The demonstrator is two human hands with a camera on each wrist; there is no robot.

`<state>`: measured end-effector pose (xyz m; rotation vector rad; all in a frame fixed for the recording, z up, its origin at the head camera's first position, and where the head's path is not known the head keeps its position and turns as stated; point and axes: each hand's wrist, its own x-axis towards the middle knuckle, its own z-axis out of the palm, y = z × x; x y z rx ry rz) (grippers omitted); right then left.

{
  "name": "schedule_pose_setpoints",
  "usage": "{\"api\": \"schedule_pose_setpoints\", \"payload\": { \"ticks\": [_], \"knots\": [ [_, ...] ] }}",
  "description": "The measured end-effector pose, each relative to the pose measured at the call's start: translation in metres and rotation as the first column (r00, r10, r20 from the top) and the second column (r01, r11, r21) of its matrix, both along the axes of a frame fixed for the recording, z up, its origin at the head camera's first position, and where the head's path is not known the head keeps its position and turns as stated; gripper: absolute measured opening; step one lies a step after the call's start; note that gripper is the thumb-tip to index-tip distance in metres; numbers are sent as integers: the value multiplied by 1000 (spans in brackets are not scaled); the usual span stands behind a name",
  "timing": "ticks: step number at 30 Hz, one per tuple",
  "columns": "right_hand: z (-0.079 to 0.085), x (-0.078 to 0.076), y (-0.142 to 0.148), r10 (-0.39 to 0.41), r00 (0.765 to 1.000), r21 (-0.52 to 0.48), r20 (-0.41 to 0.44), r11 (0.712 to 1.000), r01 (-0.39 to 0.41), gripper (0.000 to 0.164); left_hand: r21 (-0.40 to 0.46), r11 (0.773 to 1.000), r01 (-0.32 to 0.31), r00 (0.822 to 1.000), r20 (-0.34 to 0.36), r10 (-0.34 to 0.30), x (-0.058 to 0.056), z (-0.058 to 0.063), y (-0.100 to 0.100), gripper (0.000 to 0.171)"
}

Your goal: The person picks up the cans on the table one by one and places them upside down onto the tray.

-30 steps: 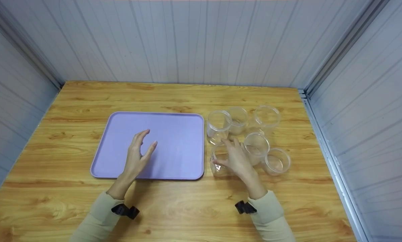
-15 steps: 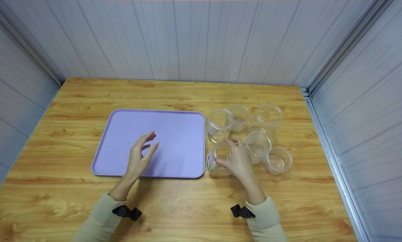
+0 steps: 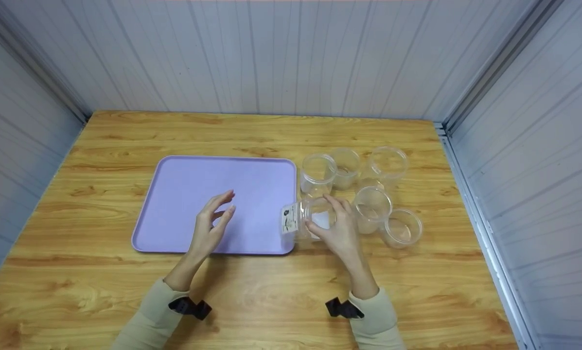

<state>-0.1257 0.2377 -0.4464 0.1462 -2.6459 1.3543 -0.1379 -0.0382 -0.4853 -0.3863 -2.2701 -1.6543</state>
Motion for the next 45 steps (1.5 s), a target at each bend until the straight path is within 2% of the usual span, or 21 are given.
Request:
{"api": "schedule_pose_setpoints", "payload": {
  "ticks": [4, 9, 13, 17, 20, 26, 28, 33, 34, 35, 36, 37, 40, 41, 43, 45],
  "knots": [
    [1, 2, -9, -21, 1000, -88, 9, 996, 22, 61, 18, 1000, 21, 1000, -2, -21, 0, -2, 4, 39],
    [13, 7, -23, -38, 999, -189, -22, 981, 33, 55, 54, 996, 65, 998, 20, -67, 2, -2, 8, 41],
    [17, 8, -29, -30, 999, -250, 29, 968, 37, 55, 91, 987, 133, 989, 52, -138, 10, 12, 10, 45],
    [10, 5, -30, -5, 997, -338, 71, 941, 29, 54, 91, 980, 174, 980, 80, -181, 14, 22, 11, 50],
    [0, 1, -29, 8, 998, -398, 67, 917, 19, 53, 102, 976, 191, 975, 94, -200, 13, 22, 11, 54],
    [-26, -5, -27, 47, 999, -455, 7, 890, -39, 50, 131, 957, 260, 957, 94, -273, 11, 15, 11, 66],
    [-36, -8, -25, 71, 997, -500, -10, 863, -67, 50, 136, 950, 282, 950, 94, -296, 10, 13, 11, 70],
    [-84, -25, -11, 162, 986, -630, -32, 763, -146, 45, 137, 939, 314, 937, 112, -330, 9, 9, 10, 84],
    [-85, -25, -11, 169, 985, -645, -20, 751, -142, 47, 136, 937, 321, 935, 113, -336, 9, 9, 10, 87],
    [-84, -24, -12, 173, 985, -656, -3, 743, -132, 48, 132, 937, 325, 933, 117, -340, 9, 8, 10, 89],
    [-77, -21, -16, 167, 986, -660, 17, 743, -114, 52, 128, 936, 328, 932, 121, -343, 9, 8, 11, 91],
    [-69, -17, -20, 172, 985, -677, 25, 728, -109, 54, 127, 935, 332, 930, 123, -347, 9, 8, 11, 93],
    [-36, -4, -33, 146, 984, -686, 104, 727, -36, 56, 123, 933, 338, 925, 138, -354, 9, 9, 11, 95],
    [-30, -2, -36, 143, 982, -685, 125, 729, -19, 52, 123, 933, 339, 923, 146, -355, 9, 10, 12, 96],
    [-22, 0, -39, 153, 976, -691, 157, 723, -2, 47, 133, 930, 342, 919, 158, -361, 9, 11, 12, 97],
    [-21, 0, -40, 149, 972, -691, 183, 723, 20, 47, 145, 927, 346, 915, 165, -367, 9, 12, 12, 97]
  ]
}}
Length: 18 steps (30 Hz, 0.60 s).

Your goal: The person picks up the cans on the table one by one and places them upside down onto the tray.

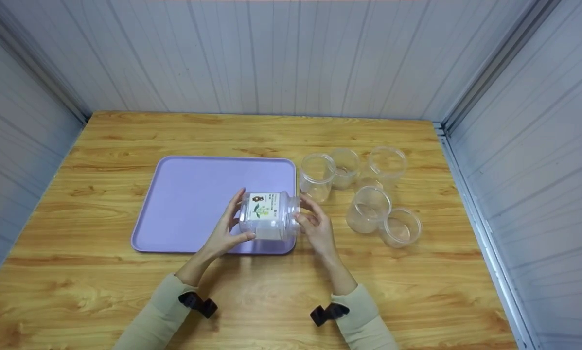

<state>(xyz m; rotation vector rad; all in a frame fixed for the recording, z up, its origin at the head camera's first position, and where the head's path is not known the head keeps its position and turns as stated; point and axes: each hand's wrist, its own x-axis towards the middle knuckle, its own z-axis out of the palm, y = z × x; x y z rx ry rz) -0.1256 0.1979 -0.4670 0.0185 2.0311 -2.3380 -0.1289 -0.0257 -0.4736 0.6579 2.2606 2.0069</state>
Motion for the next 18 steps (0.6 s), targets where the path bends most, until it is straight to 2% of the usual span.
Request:
{"api": "schedule_pose_setpoints", "payload": {
  "ticks": [2, 6, 7, 8, 9, 13, 15, 18],
  "knots": [
    [-5, -1, 2, 26, 999, -37, -22, 999, -26, 50, 12, 1000, 4, 1000, 5, -4, 0, 0, 0, 97],
    [-64, -24, 21, 89, 989, -127, -119, 986, -104, 46, 48, 999, 5, 1000, -11, -5, 0, 0, 1, 97],
    [-66, -24, 21, 109, 984, -158, -138, 979, -130, 44, 55, 999, 4, 1000, -17, -3, 0, 0, 1, 96],
    [-63, -24, 21, 122, 983, -174, -140, 974, -146, 41, 56, 998, 2, 1000, -21, -1, 0, 0, 1, 96],
    [-63, -24, 20, 103, 988, -157, -113, 980, -120, 41, 57, 998, 0, 1000, -23, 1, 0, 0, 1, 96],
    [-10, -4, -1, 50, 999, -138, 11, 989, -48, 45, 54, 998, -15, 1000, -27, 17, 0, 0, 0, 96],
    [-8, -3, -3, 23, 998, -125, 55, 992, -16, 47, 58, 998, -23, 999, -35, 25, 0, 1, 0, 95],
    [-9, -4, -3, 30, 997, -147, 68, 989, -19, 47, 67, 997, -36, 997, -61, 40, 0, 3, 0, 94]
  ]
}}
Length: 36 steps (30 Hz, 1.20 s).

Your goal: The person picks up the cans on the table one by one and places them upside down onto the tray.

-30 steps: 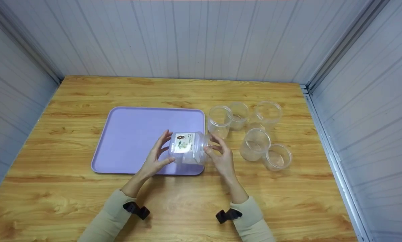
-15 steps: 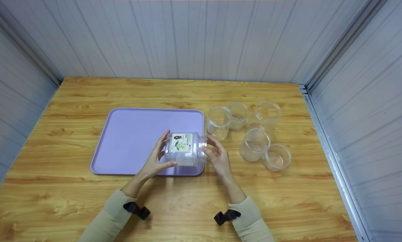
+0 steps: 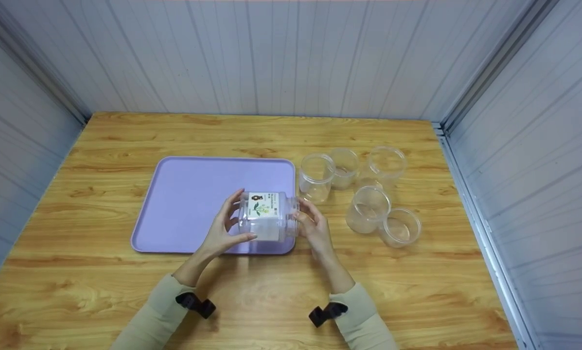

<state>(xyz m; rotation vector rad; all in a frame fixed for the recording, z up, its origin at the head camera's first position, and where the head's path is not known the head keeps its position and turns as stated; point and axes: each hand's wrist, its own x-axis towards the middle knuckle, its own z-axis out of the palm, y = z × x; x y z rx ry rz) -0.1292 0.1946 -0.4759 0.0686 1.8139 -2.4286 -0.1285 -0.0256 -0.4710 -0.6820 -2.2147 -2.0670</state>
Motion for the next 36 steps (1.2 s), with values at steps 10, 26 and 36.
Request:
{"api": "schedule_pose_setpoints", "payload": {
  "ticks": [10, 26, 36],
  "knots": [
    [-21, -8, 6, 77, 996, -28, -45, 997, -78, 64, -14, 998, -54, 998, -22, 54, 1, 3, -1, 88],
    [-1, -10, 12, 187, 978, 183, -95, 969, -168, 50, -93, 991, -98, 994, -63, 93, -9, -2, -10, 89],
    [16, -20, 18, 155, 984, 401, -91, 910, -106, 39, -241, 956, -165, 985, -96, 145, -21, -13, -23, 92]
  ]
}}
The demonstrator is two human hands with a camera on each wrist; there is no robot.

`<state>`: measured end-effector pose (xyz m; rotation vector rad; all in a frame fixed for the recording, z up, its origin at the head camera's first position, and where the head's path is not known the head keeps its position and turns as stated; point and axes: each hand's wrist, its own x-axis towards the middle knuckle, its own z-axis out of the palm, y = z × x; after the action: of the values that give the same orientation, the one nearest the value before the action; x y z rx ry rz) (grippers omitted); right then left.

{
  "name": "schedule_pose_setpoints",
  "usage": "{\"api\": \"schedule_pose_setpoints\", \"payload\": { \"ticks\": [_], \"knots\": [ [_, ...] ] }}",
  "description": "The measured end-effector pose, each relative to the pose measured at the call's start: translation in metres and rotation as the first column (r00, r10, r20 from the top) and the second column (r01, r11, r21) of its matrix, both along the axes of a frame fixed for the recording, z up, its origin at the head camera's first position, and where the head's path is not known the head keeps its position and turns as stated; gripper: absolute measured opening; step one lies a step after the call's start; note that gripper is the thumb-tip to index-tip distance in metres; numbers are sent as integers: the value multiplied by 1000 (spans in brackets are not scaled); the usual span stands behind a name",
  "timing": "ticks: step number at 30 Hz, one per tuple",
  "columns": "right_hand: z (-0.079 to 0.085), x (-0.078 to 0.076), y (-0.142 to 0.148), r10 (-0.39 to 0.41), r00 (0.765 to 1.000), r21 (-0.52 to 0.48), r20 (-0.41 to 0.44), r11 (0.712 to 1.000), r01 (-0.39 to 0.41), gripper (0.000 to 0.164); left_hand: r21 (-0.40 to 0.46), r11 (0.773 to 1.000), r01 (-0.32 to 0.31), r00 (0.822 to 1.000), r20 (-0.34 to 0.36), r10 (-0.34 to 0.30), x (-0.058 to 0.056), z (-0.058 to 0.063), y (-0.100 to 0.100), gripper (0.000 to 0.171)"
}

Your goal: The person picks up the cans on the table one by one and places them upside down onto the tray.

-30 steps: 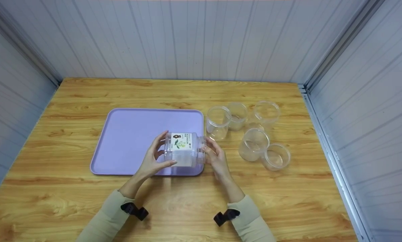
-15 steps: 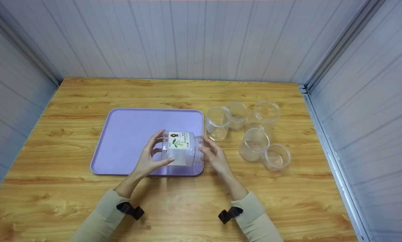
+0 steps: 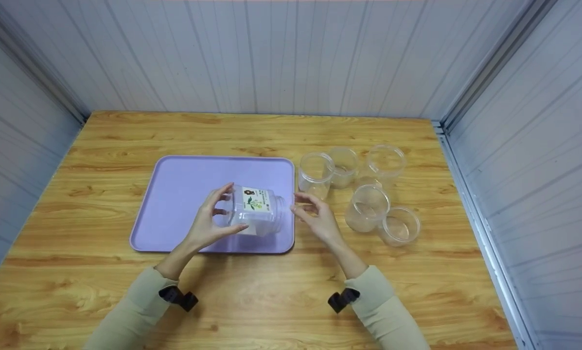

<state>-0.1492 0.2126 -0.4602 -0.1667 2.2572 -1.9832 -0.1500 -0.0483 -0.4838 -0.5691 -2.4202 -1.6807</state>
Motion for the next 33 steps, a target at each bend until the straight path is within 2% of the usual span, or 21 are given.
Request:
{"api": "schedule_pose_setpoints", "payload": {
  "ticks": [6, 8, 14, 18, 20, 23, 25, 27, 33],
  "knots": [
    [10, -10, 2, -3, 995, 98, -95, 995, 12, 36, -106, 993, -54, 999, -3, 54, -7, 5, -9, 94],
    [13, -13, 4, -4, 992, 147, -124, 989, 23, 37, -144, 987, -76, 997, -5, 76, -9, 6, -13, 95],
    [21, -23, 6, -13, 982, 212, -189, 976, 53, 36, -221, 967, -128, 991, 0, 131, -16, 14, -21, 95],
    [27, -30, 6, 2, 969, 288, -249, 955, 72, 36, -264, 952, -155, 987, 10, 163, -21, 19, -25, 94],
    [39, -29, 2, 10, 966, 323, -257, 943, 76, 37, -286, 945, -158, 985, 19, 171, -24, 22, -28, 94],
    [44, -32, 1, 13, 966, 336, -258, 939, 77, 39, -316, 936, -157, 984, 28, 174, -28, 25, -34, 93],
    [45, -35, 1, 11, 968, 341, -250, 937, 77, 40, -339, 928, -152, 984, 33, 173, -31, 26, -38, 93],
    [37, -43, 5, 9, 966, 348, -257, 934, 84, 41, -362, 920, -149, 984, 39, 174, -34, 27, -42, 94],
    [34, -54, 6, 24, 954, 414, -299, 904, 107, 41, -418, 897, -142, 979, 77, 191, -41, 28, -54, 93]
  ]
}}
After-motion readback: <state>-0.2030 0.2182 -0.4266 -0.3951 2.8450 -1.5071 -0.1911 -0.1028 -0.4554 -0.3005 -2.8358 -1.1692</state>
